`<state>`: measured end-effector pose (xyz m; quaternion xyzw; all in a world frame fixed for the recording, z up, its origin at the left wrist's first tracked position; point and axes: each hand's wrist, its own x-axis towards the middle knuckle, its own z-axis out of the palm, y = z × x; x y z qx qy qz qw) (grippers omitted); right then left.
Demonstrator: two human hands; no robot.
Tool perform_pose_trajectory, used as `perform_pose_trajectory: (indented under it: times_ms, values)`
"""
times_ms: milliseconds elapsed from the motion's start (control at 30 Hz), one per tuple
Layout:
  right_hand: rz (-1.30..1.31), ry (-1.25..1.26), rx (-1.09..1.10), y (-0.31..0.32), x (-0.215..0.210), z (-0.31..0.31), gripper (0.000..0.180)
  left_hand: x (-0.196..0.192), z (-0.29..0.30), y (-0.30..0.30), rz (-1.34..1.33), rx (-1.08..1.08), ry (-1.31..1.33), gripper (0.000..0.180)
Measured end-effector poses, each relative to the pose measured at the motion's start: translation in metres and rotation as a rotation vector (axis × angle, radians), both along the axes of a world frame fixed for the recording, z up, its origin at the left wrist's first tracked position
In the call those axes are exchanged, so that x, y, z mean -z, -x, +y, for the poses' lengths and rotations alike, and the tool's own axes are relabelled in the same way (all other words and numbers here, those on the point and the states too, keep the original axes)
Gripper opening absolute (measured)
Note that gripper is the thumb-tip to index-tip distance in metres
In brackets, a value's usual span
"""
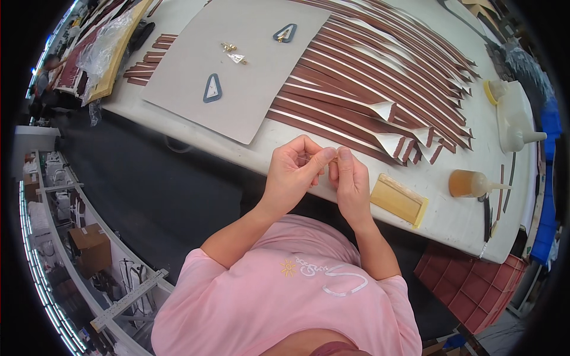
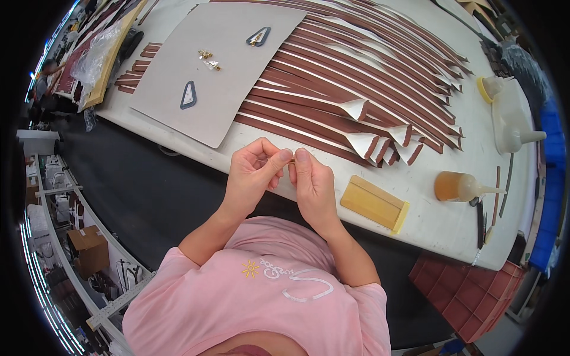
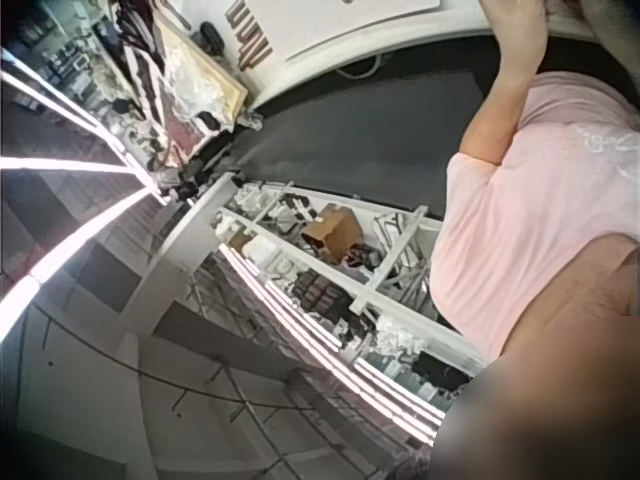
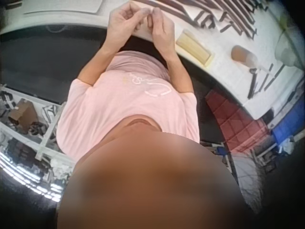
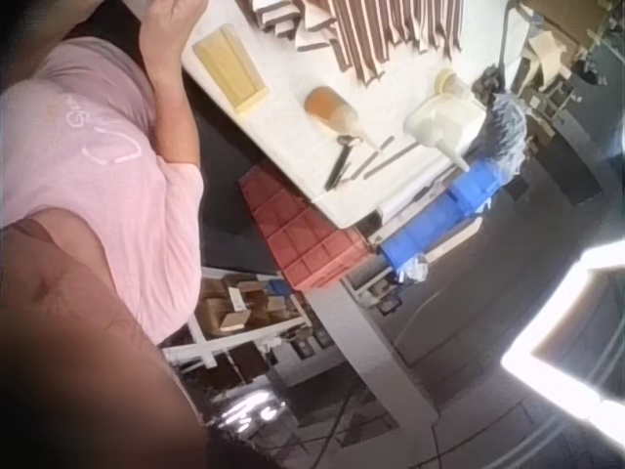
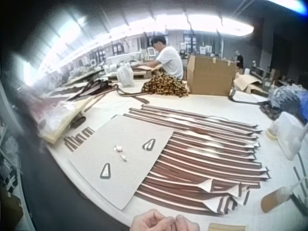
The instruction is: Applying glue to triangular metal frames and attaching small leather components to assemble hardware for bags.
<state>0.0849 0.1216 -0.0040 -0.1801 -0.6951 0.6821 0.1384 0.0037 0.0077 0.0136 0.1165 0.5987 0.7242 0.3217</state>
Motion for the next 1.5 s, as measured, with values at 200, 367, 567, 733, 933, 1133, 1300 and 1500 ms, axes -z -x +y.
perform_pose_trajectory:
  times_ms: [200, 367, 567, 733, 933, 1133, 1300, 1500]
  values:
    - [-0.027, -0.011, -0.006, 0.000, 0.000, 0.001, 0.049, 0.001, -0.003, 0.001, -0.034, -0.004, 0.021, 0.024]
    - [-0.022, 0.008, 0.001, 0.000, -0.002, 0.000, 0.050, 0.002, -0.005, -0.001, -0.023, -0.016, -0.003, 0.030]
    - [-0.028, 0.136, -0.023, -0.002, -0.002, 0.007, 0.051, -0.004, -0.010, 0.004, -0.040, 0.067, -0.030, 0.040]
    - [-0.021, 0.164, -0.008, -0.001, -0.006, 0.006, 0.050, -0.006, -0.011, 0.005, -0.052, 0.064, -0.003, 0.031]
    - [-0.027, 0.107, -0.010, 0.000, -0.003, 0.005, 0.050, -0.007, -0.012, 0.001, 0.014, 0.078, 0.077, 0.025]
    - [-0.016, 0.091, -0.012, 0.001, -0.001, 0.005, 0.051, -0.001, -0.017, 0.003, 0.035, 0.073, 0.025, 0.030]
    - [-0.023, 0.089, -0.004, 0.002, -0.002, 0.004, 0.051, -0.001, -0.018, 0.006, 0.046, 0.066, -0.025, 0.034]
    - [-0.018, 0.076, -0.012, 0.002, -0.002, 0.003, 0.052, -0.004, -0.016, 0.002, 0.049, 0.061, 0.085, 0.028]
